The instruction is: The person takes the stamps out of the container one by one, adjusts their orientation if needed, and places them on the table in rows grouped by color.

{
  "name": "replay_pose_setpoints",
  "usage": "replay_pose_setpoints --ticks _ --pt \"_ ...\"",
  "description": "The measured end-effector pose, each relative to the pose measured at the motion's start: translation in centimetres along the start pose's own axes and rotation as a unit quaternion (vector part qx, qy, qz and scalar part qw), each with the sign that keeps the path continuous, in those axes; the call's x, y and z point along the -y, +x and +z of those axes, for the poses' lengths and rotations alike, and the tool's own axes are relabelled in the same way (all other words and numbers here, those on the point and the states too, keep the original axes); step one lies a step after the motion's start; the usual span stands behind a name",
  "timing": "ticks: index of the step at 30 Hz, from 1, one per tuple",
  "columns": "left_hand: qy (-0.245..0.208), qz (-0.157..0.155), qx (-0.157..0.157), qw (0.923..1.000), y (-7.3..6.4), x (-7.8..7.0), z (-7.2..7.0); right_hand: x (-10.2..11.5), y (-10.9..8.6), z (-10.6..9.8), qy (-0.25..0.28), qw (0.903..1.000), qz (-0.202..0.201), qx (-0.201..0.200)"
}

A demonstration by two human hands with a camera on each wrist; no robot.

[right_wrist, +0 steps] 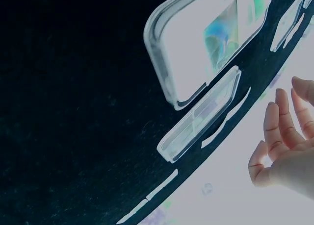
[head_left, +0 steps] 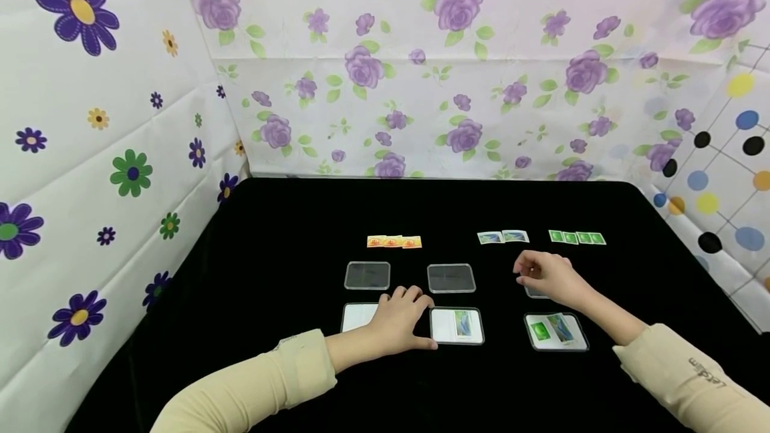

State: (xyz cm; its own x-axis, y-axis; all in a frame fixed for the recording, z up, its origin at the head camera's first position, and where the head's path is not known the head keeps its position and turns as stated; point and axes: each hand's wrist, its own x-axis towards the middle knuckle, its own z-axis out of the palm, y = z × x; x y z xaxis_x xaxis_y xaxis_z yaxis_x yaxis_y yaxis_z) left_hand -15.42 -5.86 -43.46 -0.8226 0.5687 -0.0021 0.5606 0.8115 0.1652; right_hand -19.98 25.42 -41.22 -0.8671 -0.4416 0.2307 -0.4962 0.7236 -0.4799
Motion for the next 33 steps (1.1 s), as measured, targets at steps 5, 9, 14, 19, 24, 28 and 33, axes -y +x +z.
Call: replay_pose_setpoints --ticks 5,9,14,19,24,28,33 --pt "0.001 -0.001 0.0 1.0 0.0 -0.1 -0.1 0.5 0.2 0.5 -0.002 1.0 -0.007 0.001" --pt "0.0 -0.001 0.001 1.0 0.0 -0.1 -0.2 0.9 0.1 0.9 -0.007 0.9997 -0.022 -0.009" --pt "0.001 0.0 0.0 1.0 -0.1 -0.2 -0.3 1.5 -0.1 1.2 -0.009 0.9991 -0.034 -0.023" --pt "0.005 -0.001 0.002 1.0 -0.1 -0.2 -0.4 1.9 -0.3 1.7 -0.003 0.9996 -0.024 -0.014" --pt "0.012 0.002 0.002 0.9999 -0.2 -0.1 -0.2 2.0 -0.4 2.4 0.014 0.9996 -0.026 -0.003" --pt "0.011 0.002 0.001 0.9999 -0.2 -0.1 -0.1 2.3 -0.6 2.9 0.03 0.9991 -0.024 0.016" --pt "0.01 0.006 -0.003 0.9999 -0.1 0.0 0.0 2.9 -0.7 3.4 0.029 0.9989 -0.028 0.023"
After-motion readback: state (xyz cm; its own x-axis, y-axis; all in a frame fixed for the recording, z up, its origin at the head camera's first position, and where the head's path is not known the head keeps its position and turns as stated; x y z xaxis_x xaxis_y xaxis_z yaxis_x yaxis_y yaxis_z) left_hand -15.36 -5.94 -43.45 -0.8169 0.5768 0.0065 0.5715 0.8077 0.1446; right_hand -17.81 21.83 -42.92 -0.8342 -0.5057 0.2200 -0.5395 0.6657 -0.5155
